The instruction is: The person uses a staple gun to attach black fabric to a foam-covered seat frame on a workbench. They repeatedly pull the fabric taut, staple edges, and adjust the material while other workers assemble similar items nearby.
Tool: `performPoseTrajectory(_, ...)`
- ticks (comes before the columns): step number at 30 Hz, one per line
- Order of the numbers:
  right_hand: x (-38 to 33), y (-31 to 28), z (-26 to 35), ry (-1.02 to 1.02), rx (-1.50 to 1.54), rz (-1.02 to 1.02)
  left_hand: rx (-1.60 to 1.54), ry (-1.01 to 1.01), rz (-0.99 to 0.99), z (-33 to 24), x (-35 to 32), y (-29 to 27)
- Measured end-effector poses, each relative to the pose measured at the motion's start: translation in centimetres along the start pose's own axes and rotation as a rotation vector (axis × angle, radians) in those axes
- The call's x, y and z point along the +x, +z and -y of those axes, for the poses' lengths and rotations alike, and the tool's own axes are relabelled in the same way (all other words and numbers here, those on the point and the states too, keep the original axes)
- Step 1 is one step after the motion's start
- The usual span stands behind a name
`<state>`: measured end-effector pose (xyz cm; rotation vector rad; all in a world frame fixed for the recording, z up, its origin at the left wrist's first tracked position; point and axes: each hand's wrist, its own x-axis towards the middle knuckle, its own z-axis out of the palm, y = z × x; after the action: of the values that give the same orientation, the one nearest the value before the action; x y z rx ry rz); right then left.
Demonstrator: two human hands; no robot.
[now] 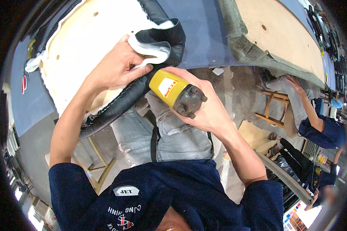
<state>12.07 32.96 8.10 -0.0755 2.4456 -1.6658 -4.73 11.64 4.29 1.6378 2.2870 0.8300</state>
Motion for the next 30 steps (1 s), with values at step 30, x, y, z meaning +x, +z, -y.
performPoseTrajectory(30, 0.8, -1.6, -1.3, 0.067, -0.035, 0.005, -0.003, -0.110, -0.177, -0.1, 0.0, 1.5)
